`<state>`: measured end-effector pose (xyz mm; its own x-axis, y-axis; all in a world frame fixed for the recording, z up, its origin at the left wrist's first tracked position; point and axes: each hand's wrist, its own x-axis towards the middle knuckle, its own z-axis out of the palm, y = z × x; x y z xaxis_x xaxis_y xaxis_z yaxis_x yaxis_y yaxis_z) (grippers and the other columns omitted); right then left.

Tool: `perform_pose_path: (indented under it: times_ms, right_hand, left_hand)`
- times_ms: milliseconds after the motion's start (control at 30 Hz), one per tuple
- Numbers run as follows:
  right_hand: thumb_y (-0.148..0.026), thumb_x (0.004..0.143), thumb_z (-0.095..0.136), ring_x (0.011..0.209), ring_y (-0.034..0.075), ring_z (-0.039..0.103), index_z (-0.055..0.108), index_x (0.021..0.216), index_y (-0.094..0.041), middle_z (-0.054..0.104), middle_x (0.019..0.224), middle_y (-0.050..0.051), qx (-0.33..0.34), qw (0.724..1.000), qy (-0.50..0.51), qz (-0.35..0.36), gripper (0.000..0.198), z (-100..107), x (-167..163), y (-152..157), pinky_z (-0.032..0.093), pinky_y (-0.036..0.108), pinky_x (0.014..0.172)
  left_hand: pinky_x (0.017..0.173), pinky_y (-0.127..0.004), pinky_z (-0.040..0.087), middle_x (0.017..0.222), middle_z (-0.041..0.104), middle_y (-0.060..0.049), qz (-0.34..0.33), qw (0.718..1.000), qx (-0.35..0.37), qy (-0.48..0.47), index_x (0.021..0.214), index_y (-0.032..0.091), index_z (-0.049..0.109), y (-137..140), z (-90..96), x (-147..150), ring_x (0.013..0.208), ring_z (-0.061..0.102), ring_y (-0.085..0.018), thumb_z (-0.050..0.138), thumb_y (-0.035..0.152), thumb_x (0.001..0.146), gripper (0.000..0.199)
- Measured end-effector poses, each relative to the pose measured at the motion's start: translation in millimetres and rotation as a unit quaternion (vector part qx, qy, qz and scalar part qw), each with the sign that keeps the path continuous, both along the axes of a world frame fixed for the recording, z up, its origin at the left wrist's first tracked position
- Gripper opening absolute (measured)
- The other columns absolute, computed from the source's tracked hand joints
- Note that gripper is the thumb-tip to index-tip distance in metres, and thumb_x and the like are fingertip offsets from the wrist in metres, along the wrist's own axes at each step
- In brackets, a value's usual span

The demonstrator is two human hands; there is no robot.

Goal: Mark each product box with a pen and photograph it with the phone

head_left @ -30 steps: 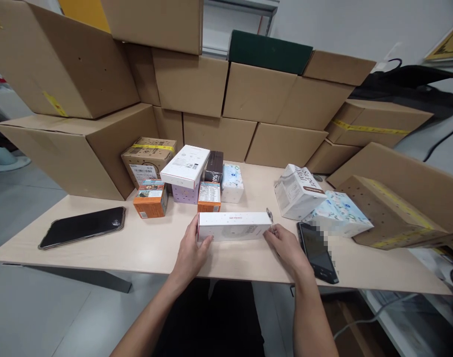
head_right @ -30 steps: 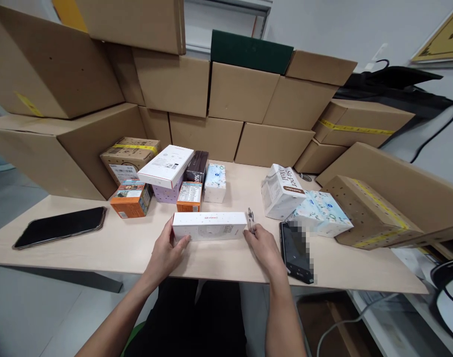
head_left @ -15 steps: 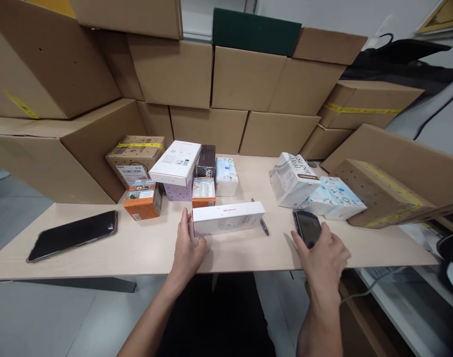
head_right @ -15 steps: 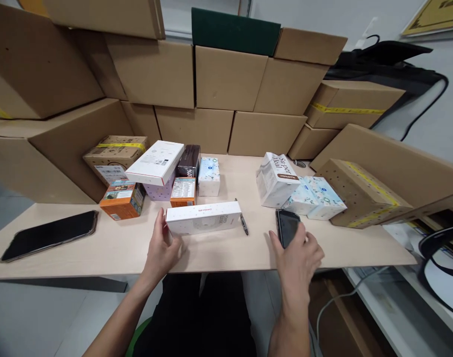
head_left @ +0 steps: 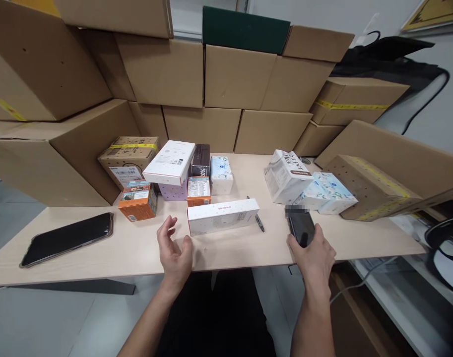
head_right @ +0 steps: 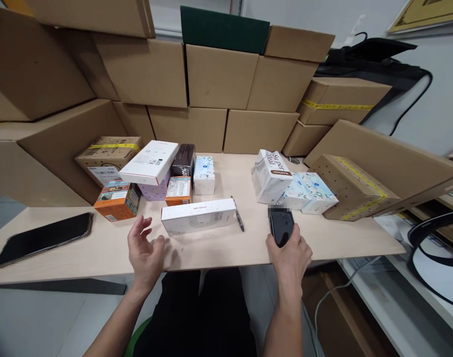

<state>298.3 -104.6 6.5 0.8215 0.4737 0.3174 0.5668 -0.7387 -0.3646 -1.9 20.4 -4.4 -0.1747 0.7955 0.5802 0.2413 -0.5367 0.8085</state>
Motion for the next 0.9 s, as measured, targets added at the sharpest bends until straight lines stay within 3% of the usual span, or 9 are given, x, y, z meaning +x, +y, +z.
perform_pose_path:
  times_ms: [133,233,333,433,600,900]
  right_hand:
    - [-0.056,0.075,0.057,0.117,0.043,0.055,0.040,0.145,-0.001,0.057,0.130,0.029,0.089,0.996,-0.009,0.030,0.090,-3.8,-8.7,-5.4,0.041,0.055,0.100]
    - [-0.058,0.077,0.057,0.126,0.041,0.052,0.041,0.146,-0.005,0.053,0.140,0.025,0.180,0.983,-0.004,0.042,0.088,-3.0,-29.1,-7.8,0.043,0.053,0.102]
    - [-0.055,0.079,0.064,0.129,0.038,0.052,0.041,0.148,-0.012,0.053,0.142,0.020,0.258,0.963,0.009,0.077,0.085,2.3,-60.8,-8.1,0.044,0.053,0.104]
    - [-0.049,0.078,0.070,0.128,0.036,0.053,0.037,0.150,-0.017,0.053,0.141,0.018,0.310,0.938,0.009,0.153,0.085,8.4,-93.9,-4.4,0.045,0.054,0.105]
    - [-0.036,0.078,0.074,0.128,0.034,0.053,0.033,0.151,-0.021,0.052,0.141,0.018,0.333,0.899,-0.037,0.281,0.085,12.7,-130.8,10.4,0.047,0.056,0.102]
    - [-0.033,0.080,0.074,0.126,0.036,0.053,0.032,0.152,-0.019,0.052,0.139,0.021,0.332,0.887,-0.072,0.313,0.084,9.3,-148.5,20.5,0.048,0.059,0.100]
  left_hand:
    - [0.087,-0.039,0.052,0.113,0.057,-0.010,0.005,0.997,0.076,0.025,0.129,0.022,0.052,-3.3,0.0,-2.1,0.107,0.058,-0.024,0.058,0.023,0.086,0.043]
    - [0.079,-0.038,0.054,0.103,0.059,-0.008,-0.034,0.991,0.113,0.064,0.120,0.022,0.058,-12.2,5.1,0.2,0.095,0.060,-0.021,0.056,0.019,0.088,0.032]
    - [0.075,-0.034,0.055,0.096,0.062,-0.006,-0.104,0.982,0.134,0.086,0.119,0.025,0.060,-23.9,10.2,9.4,0.089,0.062,-0.019,0.052,0.011,0.089,0.034]
    - [0.078,-0.034,0.056,0.104,0.064,-0.009,-0.173,0.969,0.142,0.102,0.131,0.026,0.054,-32.0,10.4,19.8,0.094,0.063,-0.020,0.050,0.008,0.089,0.046]
    - [0.087,-0.037,0.055,0.116,0.061,-0.012,-0.253,0.954,0.103,0.121,0.152,0.024,0.029,-31.0,2.2,24.6,0.104,0.061,-0.021,0.051,0.013,0.091,0.066]
    - [0.092,-0.038,0.052,0.126,0.054,-0.012,-0.303,0.944,0.030,0.127,0.156,0.027,0.015,-29.0,-0.2,25.0,0.099,0.057,-0.020,0.048,0.013,0.090,0.075]
